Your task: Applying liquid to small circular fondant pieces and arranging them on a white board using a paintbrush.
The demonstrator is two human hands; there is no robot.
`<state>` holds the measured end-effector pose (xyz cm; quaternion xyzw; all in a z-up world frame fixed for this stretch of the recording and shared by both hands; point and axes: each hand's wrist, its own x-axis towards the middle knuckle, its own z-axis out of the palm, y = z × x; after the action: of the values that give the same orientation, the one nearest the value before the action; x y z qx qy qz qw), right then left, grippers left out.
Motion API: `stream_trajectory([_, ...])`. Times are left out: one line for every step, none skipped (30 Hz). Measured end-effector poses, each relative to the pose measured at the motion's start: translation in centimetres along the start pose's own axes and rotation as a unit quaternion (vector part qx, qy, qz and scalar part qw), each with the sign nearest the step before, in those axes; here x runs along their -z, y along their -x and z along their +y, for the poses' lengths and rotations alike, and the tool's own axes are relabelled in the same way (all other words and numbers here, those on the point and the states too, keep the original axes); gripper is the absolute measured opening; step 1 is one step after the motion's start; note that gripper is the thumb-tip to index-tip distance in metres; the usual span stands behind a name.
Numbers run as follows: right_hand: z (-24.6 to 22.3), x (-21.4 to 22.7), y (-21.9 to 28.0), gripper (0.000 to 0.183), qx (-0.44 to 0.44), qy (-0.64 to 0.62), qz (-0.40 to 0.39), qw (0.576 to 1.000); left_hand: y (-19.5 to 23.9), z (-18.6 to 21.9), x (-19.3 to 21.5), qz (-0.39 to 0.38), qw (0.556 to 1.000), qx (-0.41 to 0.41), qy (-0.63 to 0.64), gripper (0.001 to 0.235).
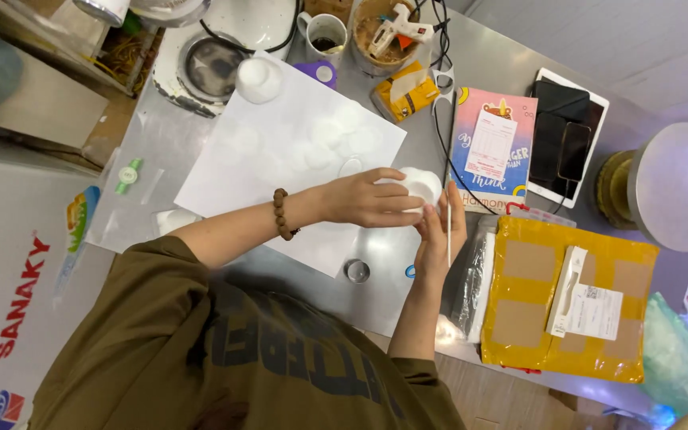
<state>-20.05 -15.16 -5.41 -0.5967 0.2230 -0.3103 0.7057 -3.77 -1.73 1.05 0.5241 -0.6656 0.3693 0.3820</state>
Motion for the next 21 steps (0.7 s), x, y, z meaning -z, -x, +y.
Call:
stream_trajectory([-0.1,0.5,0.2,0.071,-0.002,0.001,-0.004,1.000,-0.4,0.2,0.7,-0.001,1.000,0.004,-0.003,0.012])
stream_trajectory([-0.1,0.9,0.4,0.069,0.000,0.005,0.008,1.000,-0.8,0.4,1.5,-0.009,1.000,0.013,0.008,0.014])
stream_trajectory([-0.1,1.3,0.5,0.068,0.004,0.008,0.022,1.000,-1.3,0.4,2.1,-0.018,0.999,0.019,0.022,0.017])
stream_trajectory([0.6,1.8,0.4,0.068,0.003,0.007,0.021,1.000,0.0,0.3,2.6,-0.019,0.999,0.020,0.021,0.017])
stream_trajectory([1.2,2.5,0.5,0.070,0.023,0.073,0.045,0.996,1.3,0.3,2.9,-0.026,0.996,0.075,0.042,0.017])
stream_trajectory([2.0,3.2,0.7,0.073,0.043,0.138,0.068,0.987,2.6,0.3,3.3,-0.033,0.989,0.130,0.063,0.021])
stream_trajectory([4.8,4.4,0.5,0.073,0.039,0.141,0.069,0.987,3.8,0.4,4.4,-0.034,0.988,0.134,0.066,0.021])
stream_trajectory([7.6,5.5,0.4,0.074,0.038,0.236,0.099,0.966,5.2,0.5,5.6,-0.048,0.981,0.188,0.027,0.025])
stream_trajectory([10.3,6.7,0.0,0.074,0.039,0.330,0.125,0.935,6.4,0.5,6.7,-0.060,0.969,0.241,-0.015,0.032])
stream_trajectory([10.9,6.7,0.6,0.074,0.037,0.333,0.123,0.934,7.6,0.9,8.1,-0.060,0.968,0.244,-0.014,0.032])
stream_trajectory([11.7,6.5,0.7,0.072,0.018,0.355,0.120,0.927,8.7,1.2,9.6,-0.085,0.956,0.278,-0.048,0.034])
stream_trajectory([12.4,6.3,0.9,0.070,0.000,0.378,0.117,0.918,9.9,1.5,11.1,-0.110,0.941,0.311,-0.081,0.037])
stream_trajectory([12.9,6.3,0.7,0.070,-0.001,0.378,0.112,0.919,10.2,2.2,12.5,-0.111,0.939,0.315,-0.085,0.037])
stream_trajectory([13.3,6.2,0.5,0.067,-0.006,0.388,0.111,0.915,10.6,2.9,13.9,-0.130,0.925,0.344,-0.100,0.039])
stream_trajectory([13.8,5.9,0.2,0.065,-0.009,0.397,0.112,0.911,10.9,3.5,15.5,-0.148,0.909,0.371,-0.116,0.041])
stream_trajectory([14.0,5.8,0.2,0.065,-0.008,0.396,0.106,0.912,11.2,4.1,16.5,-0.148,0.908,0.373,-0.121,0.041])
stream_trajectory([14.2,5.6,0.1,0.060,0.010,0.409,0.113,0.906,11.6,4.5,17.5,-0.159,0.898,0.390,-0.127,0.040])
stream_trajectory([14.3,5.2,0.1,0.054,0.028,0.421,0.121,0.899,11.9,5.0,18.6,-0.171,0.888,0.407,-0.133,0.038])
stream_trajectory([14.7,5.9,0.3,0.054,0.032,0.417,0.116,0.901,12.2,5.1,19.2,-0.169,0.887,0.406,-0.141,0.038])
stream_trajectory([15.1,6.4,0.5,0.045,0.044,0.426,0.126,0.895,12.5,5.2,19.9,-0.173,0.881,0.415,-0.147,0.035])
stream_trajectory([15.4,6.9,0.8,0.037,0.056,0.435,0.137,0.888,12.8,5.2,20.7,-0.178,0.875,0.424,-0.152,0.033])
